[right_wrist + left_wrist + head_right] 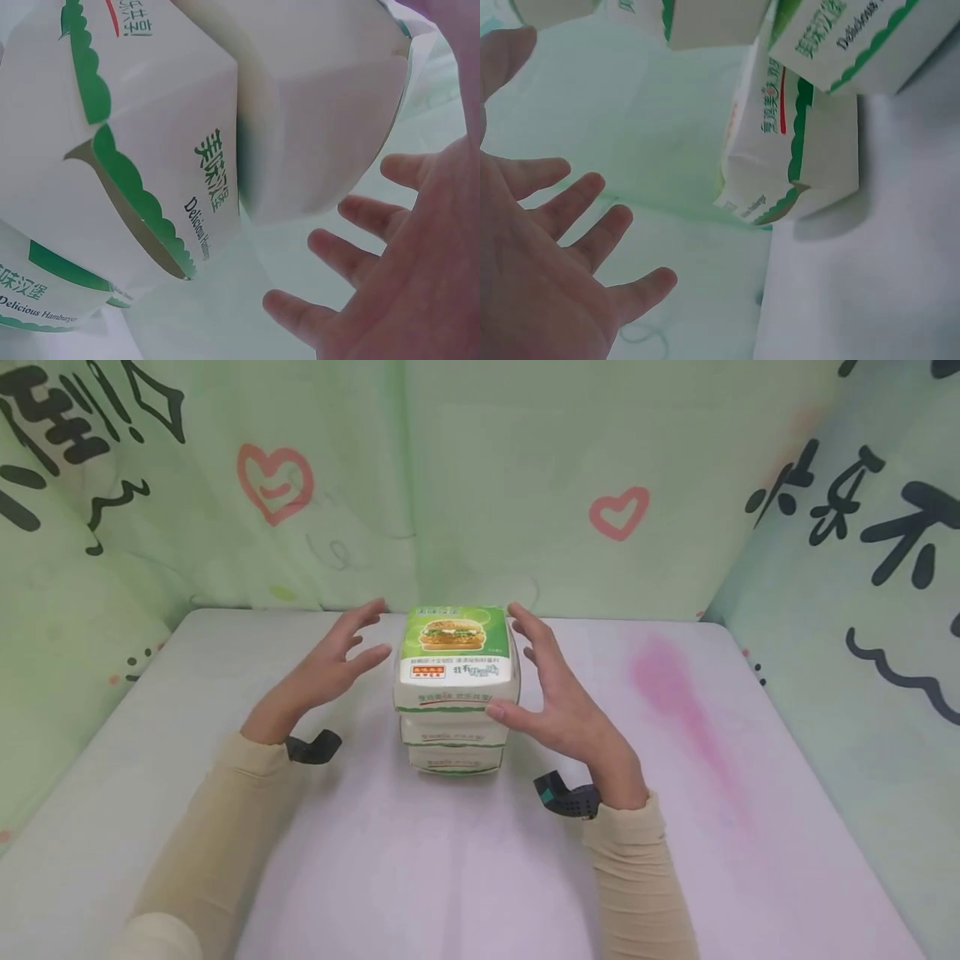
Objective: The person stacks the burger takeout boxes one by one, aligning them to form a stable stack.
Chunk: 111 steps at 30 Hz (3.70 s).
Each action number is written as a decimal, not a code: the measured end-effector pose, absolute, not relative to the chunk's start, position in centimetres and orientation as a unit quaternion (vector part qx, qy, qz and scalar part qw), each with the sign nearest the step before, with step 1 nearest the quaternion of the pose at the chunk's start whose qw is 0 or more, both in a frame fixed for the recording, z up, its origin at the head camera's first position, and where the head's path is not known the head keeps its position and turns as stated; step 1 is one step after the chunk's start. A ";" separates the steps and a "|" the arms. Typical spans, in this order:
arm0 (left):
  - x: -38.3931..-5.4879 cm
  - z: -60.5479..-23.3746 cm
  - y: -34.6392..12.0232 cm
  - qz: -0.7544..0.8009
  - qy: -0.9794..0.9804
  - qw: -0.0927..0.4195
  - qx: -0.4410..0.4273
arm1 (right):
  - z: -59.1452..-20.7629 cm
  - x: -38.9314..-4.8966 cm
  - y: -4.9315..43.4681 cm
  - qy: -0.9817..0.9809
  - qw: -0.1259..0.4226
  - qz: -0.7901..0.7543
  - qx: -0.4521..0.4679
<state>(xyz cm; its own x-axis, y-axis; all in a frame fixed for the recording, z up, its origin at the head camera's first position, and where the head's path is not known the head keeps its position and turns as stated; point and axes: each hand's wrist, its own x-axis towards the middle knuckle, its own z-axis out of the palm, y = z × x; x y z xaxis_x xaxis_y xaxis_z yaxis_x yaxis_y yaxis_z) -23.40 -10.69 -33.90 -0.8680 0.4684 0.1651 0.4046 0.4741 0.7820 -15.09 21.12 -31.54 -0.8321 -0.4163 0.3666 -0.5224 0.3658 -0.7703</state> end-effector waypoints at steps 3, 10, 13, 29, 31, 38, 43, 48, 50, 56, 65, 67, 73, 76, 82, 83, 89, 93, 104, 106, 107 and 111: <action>-24.2 -33.6 -10.5 0.416 0.874 0.046 0.246 | -31.5 -15.1 21.0 -0.824 0.055 0.487 0.284; -25.9 -33.0 -9.9 0.363 0.896 0.066 0.247 | -31.6 -15.0 21.0 -0.826 0.052 0.483 0.285; -26.4 -32.8 -9.7 0.341 0.904 0.072 0.247 | -31.6 -15.1 21.1 -0.825 0.053 0.482 0.289; -28.0 -32.9 -8.2 0.273 0.921 0.125 0.250 | -31.5 -15.0 20.8 -0.826 0.049 0.479 0.293; -28.1 -33.0 -8.1 0.271 0.921 0.126 0.250 | -31.5 -14.9 20.7 -0.825 0.048 0.479 0.295; -28.5 -33.4 -7.7 0.267 0.917 0.131 0.265 | -31.6 -15.0 20.5 -0.814 0.044 0.494 0.301; -28.9 -33.8 -7.4 0.263 0.915 0.137 0.275 | -31.7 -15.2 19.9 -0.794 0.003 0.527 0.302; -29.3 -34.2 -7.0 0.265 0.914 0.147 0.270 | -31.9 -15.5 19.5 -0.780 -0.017 0.546 0.306; -29.3 -34.3 -7.0 0.265 0.915 0.153 0.264 | -31.9 -15.5 19.5 -0.776 -0.016 0.549 0.310; -29.3 -34.6 -6.7 0.264 0.913 0.159 0.267 | -31.8 -15.9 19.5 -0.768 -0.017 0.549 0.329; -29.4 -35.2 -6.5 0.288 0.909 0.168 0.248 | -31.7 -16.3 19.9 -0.794 0.053 0.487 0.361; -29.3 -35.2 -6.5 0.291 0.910 0.172 0.239 | -31.7 -16.3 19.9 -0.794 0.050 0.489 0.358; -29.3 -35.2 -6.7 0.248 0.916 0.158 0.275 | -31.7 -16.2 19.9 -0.791 0.026 0.508 0.341; -29.3 -35.2 -6.8 0.217 0.918 0.146 0.297 | -31.7 -16.2 20.0 -0.794 0.030 0.504 0.339; -29.1 -35.2 -7.0 0.206 0.926 0.146 0.279 | -31.6 -16.3 20.1 -0.803 0.057 0.481 0.346; -29.0 -35.2 -7.0 0.205 0.929 0.146 0.273 | -31.6 -16.2 20.1 -0.804 0.061 0.478 0.348; -28.8 -35.2 -7.0 0.166 0.945 0.137 0.246 | -31.5 -16.1 20.0 -0.811 0.077 0.468 0.343; -28.6 -35.1 -7.0 0.153 0.948 0.131 0.247 | -31.6 -16.0 20.0 -0.815 0.072 0.469 0.331; -28.5 -35.3 -7.7 0.158 0.941 0.118 0.275 | -31.5 -15.5 20.2 -0.828 0.077 0.443 0.335; -28.4 -35.3 -7.8 0.163 0.940 0.119 0.275 | -31.5 -15.3 20.2 -0.829 0.080 0.440 0.335; -28.4 -35.3 -7.8 0.168 0.940 0.122 0.272 | -31.5 -15.3 20.2 -0.829 0.080 0.439 0.335; -28.3 -35.3 -7.9 0.191 0.937 0.137 0.259 | -31.4 -15.3 20.0 -0.827 0.077 0.445 0.335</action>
<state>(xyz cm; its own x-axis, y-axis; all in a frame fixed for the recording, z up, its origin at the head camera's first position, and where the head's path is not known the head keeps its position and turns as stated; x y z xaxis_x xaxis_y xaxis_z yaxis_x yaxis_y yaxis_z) -28.32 -7.85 -35.31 -0.8283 0.5373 -0.1587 0.4326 0.7934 0.4283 -15.25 20.04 -31.43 -0.7630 -0.4858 0.4264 -0.6236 0.3795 -0.6835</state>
